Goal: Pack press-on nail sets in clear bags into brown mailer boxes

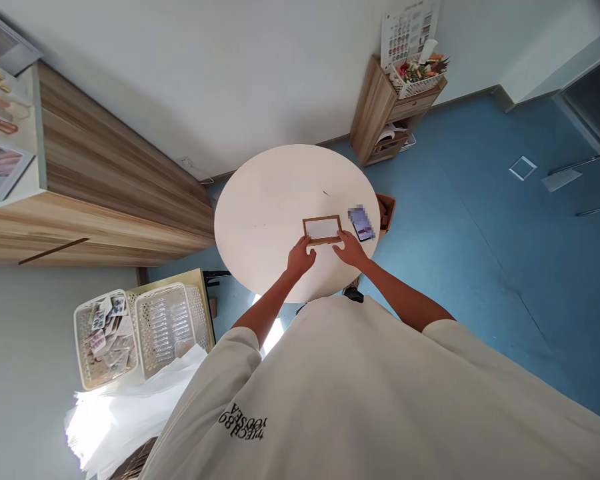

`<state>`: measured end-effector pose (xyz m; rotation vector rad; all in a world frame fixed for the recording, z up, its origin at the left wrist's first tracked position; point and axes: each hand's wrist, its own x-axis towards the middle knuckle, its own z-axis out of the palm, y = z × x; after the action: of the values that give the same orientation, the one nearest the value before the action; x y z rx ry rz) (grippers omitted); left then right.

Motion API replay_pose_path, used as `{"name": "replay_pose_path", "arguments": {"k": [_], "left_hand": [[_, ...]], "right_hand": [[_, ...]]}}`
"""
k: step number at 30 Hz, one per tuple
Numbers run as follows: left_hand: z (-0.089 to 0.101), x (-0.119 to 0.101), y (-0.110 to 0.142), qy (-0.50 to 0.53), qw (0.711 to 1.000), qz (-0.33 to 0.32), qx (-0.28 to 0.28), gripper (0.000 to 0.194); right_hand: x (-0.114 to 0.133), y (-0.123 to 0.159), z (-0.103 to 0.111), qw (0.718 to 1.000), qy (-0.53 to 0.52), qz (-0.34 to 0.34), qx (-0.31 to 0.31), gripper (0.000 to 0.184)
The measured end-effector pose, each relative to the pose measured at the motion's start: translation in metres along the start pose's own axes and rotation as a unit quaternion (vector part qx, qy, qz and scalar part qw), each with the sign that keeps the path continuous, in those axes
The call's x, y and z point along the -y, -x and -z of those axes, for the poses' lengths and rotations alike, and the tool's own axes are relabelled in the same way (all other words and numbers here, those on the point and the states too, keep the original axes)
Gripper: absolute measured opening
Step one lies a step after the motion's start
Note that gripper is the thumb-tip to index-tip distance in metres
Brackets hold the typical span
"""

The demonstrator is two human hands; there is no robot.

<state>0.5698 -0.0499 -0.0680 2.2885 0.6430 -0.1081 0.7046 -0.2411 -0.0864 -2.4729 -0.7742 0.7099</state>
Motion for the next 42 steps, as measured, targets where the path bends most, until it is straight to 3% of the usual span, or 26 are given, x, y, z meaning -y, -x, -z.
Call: {"name": "replay_pose_path", "arguments": {"k": [6,12,19,23,26,30,36,42], "left_hand": [[-0.033,-0.085,-0.042,-0.004,0.999,-0.036,0.008,0.055],[-0.081,-0.172,-0.088,-0.018,0.997,-0.076,0.025,0.057],[-0.151,-0.254,-0.134,-0.005,0.991,-0.112,0.067,0.055],[-0.175,-0.286,-0.158,-0.003,0.988,-0.123,0.095,0.056],[-0.184,-0.297,-0.176,-0.014,0.989,-0.103,0.105,0.064],[-0.188,-0.291,-0.189,-0.028,0.992,-0.075,0.100,0.068],[-0.185,-0.266,-0.179,-0.041,0.992,-0.061,0.106,0.066],[-0.179,-0.251,-0.166,-0.051,0.992,-0.064,0.095,0.063]], "right_hand": [[-0.062,-0.005,0.069,0.998,-0.018,-0.014,-0.052,0.072],[-0.143,-0.010,0.128,0.995,-0.015,-0.042,-0.085,0.072],[-0.235,0.003,0.182,0.986,-0.049,-0.101,-0.121,0.075],[-0.270,0.001,0.200,0.975,-0.120,-0.119,-0.145,0.075],[-0.286,-0.009,0.203,0.970,-0.153,-0.138,-0.128,0.071],[-0.300,-0.021,0.196,0.972,-0.164,-0.140,-0.099,0.061],[-0.314,-0.025,0.183,0.980,-0.149,-0.123,-0.044,0.053],[-0.305,-0.033,0.172,0.983,-0.147,-0.107,-0.021,0.048]]}}
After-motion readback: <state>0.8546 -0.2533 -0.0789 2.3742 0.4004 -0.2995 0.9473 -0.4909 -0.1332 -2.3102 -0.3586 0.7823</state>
